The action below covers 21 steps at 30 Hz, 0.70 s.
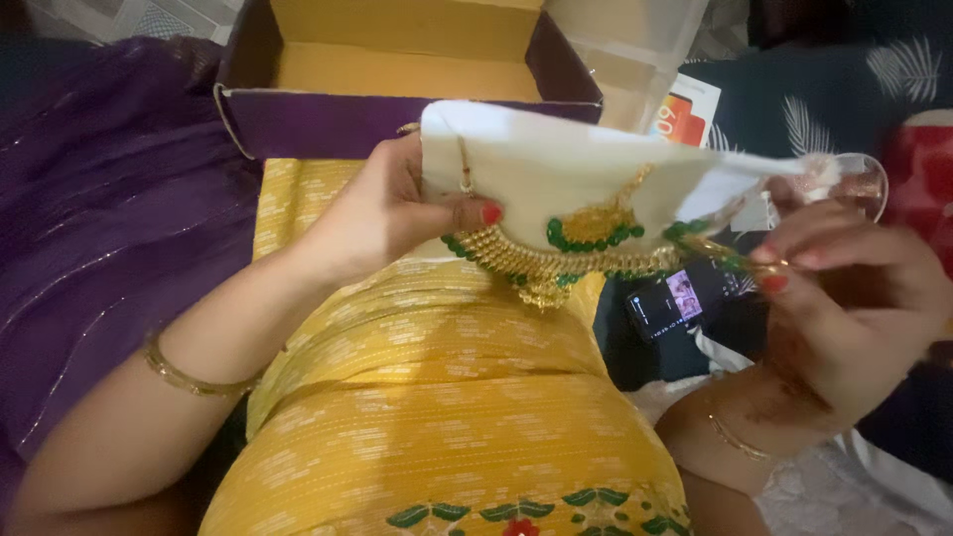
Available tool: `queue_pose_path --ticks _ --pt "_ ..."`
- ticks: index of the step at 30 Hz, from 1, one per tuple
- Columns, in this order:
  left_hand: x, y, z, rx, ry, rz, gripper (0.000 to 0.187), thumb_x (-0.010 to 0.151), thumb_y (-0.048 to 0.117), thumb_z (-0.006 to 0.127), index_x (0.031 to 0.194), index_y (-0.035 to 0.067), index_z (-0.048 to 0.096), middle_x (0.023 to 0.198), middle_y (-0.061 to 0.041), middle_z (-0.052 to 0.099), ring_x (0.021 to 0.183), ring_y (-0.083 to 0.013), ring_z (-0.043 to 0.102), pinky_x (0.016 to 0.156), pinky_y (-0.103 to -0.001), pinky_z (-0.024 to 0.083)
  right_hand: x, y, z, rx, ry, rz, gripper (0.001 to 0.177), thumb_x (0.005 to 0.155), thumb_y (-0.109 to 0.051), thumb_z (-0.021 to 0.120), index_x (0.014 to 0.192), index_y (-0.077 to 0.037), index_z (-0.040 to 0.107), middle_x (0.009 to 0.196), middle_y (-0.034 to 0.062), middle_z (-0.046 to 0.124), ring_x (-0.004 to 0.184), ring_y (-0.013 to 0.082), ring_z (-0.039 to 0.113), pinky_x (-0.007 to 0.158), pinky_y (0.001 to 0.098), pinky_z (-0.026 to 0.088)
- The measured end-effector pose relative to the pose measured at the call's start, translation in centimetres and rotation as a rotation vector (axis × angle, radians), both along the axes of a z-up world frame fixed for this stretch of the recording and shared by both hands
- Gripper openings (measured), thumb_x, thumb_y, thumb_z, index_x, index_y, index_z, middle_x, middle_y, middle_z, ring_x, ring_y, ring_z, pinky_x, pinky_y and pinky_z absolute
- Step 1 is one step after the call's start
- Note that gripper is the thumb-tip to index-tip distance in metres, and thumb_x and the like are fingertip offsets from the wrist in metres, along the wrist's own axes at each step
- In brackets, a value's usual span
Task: The person opens a purple jewelry box and removes a necklace and matching earrings, then places them into a cardboard box. They then take out a second gold and green beaded necklace set from a white display card, examine it, and place it into the same cardboard box.
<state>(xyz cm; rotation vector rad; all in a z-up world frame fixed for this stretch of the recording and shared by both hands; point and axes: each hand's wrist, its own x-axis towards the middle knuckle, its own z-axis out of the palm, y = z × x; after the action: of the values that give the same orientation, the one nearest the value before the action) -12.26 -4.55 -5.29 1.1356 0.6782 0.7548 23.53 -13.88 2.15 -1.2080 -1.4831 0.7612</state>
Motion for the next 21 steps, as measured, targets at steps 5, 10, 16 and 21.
queue_pose_path --ticks 5,10,16,21 --pt "-1.1 0.1 0.3 0.024 0.048 -0.048 0.038 0.089 0.010 0.076 0.124 -0.001 0.067 0.115 -0.010 0.077 0.107 -0.0166 0.073 0.095 -0.033 0.061 2.7 -1.5 -1.2 0.105 0.055 0.074 0.019 0.100 0.010 0.073 0.103 -0.003 0.059 0.093 0.0149 0.068 0.079 0.0194 0.062 0.076 0.0262 0.049" --pt "-1.1 0.2 0.2 0.021 -0.031 -0.034 0.041 0.089 0.013 0.078 0.125 0.000 0.065 0.116 -0.009 0.076 0.110 -0.0192 0.073 0.102 -0.035 0.060 4.4 -2.4 0.0 -0.001 0.007 0.185 0.019 0.092 0.008 0.072 0.102 -0.005 0.062 0.087 0.0117 0.070 0.076 0.0193 0.061 0.070 0.0287 0.050" --pt "-0.3 0.0 -0.1 0.039 0.070 0.017 0.039 0.090 0.013 0.077 0.125 0.000 0.065 0.113 -0.009 0.077 0.107 -0.0179 0.073 0.098 -0.034 0.060 2.4 -0.8 0.7 -0.128 0.052 0.261 0.021 0.085 0.009 0.073 0.102 -0.001 0.066 0.091 0.0153 0.073 0.081 0.0213 0.069 0.074 0.0310 0.052" --pt "-0.1 0.1 -0.1 0.058 0.077 0.041 0.039 0.091 0.012 0.077 0.126 0.000 0.065 0.113 -0.008 0.076 0.105 -0.0146 0.071 0.096 -0.031 0.058 -0.3 0.5 0.4 -0.241 0.131 0.181 0.014 0.088 0.011 0.074 0.099 0.004 0.068 0.098 0.0180 0.073 0.094 0.0233 0.071 0.091 0.0336 0.057"
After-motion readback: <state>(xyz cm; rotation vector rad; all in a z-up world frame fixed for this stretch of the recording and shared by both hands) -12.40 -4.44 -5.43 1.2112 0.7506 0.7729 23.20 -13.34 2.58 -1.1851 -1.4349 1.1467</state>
